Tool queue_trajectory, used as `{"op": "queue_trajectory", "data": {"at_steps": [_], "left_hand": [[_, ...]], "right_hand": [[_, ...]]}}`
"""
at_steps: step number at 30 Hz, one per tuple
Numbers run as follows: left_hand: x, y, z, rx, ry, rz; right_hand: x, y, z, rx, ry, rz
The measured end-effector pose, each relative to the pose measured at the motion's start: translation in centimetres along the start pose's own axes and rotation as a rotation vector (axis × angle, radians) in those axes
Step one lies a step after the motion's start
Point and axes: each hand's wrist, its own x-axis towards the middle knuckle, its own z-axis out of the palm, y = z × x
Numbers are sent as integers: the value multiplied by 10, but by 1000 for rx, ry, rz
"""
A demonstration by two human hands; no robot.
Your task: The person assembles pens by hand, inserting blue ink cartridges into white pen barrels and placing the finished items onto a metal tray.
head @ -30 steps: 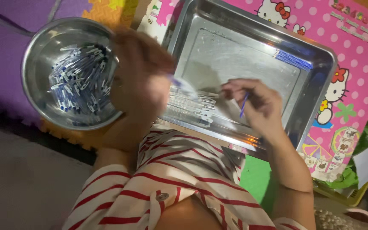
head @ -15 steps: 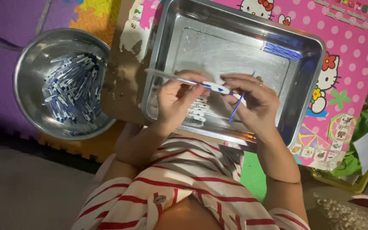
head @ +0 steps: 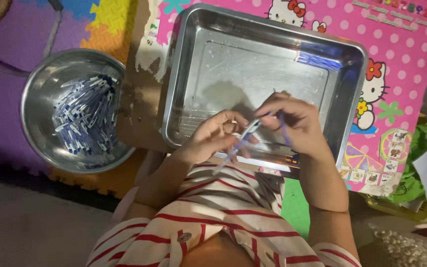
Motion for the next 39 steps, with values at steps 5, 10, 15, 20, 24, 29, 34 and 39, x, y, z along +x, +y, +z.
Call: {"op": "queue_trajectory", "data": {"at_steps": [5,10,15,20,24,29,34,39], "left_hand": [[9,-13,-5,111,179,128],[9,-6,-7,142,259,149],[5,-2,0,147,285,157],[2,-1,10,48,268,145],[-3,5,29,-5,257,123],[-3,2,47,-101,255,54],[-4,-1,53,-133,273,45],[-5,-2,52,-121,250,47]], "right_hand": [[3,-4,9,157,55,71],[-4,34,-9,333,225,197],[-7,41,-8,466,317,220],[-14,26,4,356,352,207],[-16,12,2,408,317,84],[-16,-2,9,416,303,-12],[-14,-8,8,287,270,-80],[-16,-18,18,340,280,-138]]}}
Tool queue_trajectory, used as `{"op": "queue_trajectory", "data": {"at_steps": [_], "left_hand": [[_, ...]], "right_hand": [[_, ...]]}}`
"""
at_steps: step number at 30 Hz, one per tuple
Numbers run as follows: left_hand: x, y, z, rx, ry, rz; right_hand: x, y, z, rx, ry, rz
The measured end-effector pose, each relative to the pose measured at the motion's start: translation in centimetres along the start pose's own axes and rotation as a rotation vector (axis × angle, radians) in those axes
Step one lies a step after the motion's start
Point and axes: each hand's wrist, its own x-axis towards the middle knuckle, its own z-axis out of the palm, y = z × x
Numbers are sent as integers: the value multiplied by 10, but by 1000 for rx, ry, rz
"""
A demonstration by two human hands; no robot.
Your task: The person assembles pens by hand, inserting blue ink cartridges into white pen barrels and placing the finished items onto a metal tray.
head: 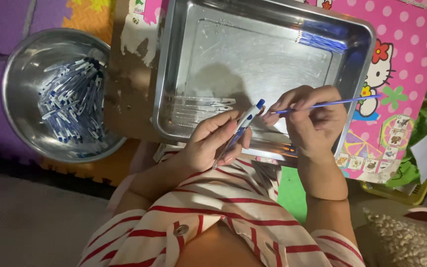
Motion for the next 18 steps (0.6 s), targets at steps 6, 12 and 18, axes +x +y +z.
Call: {"op": "queue_trajectory", "data": {"at_steps": [6,12,18], "left_hand": [[2,4,5,-10,-27,31],[4,-1,1,22,-37,69],[4,-9,-1,89,-20,116]], "right_hand": [[-5,3,-8,-92,-27,4],[-7,4,4,-213,-129,-168],[-5,-4,20,-335,-236,-293]]}}
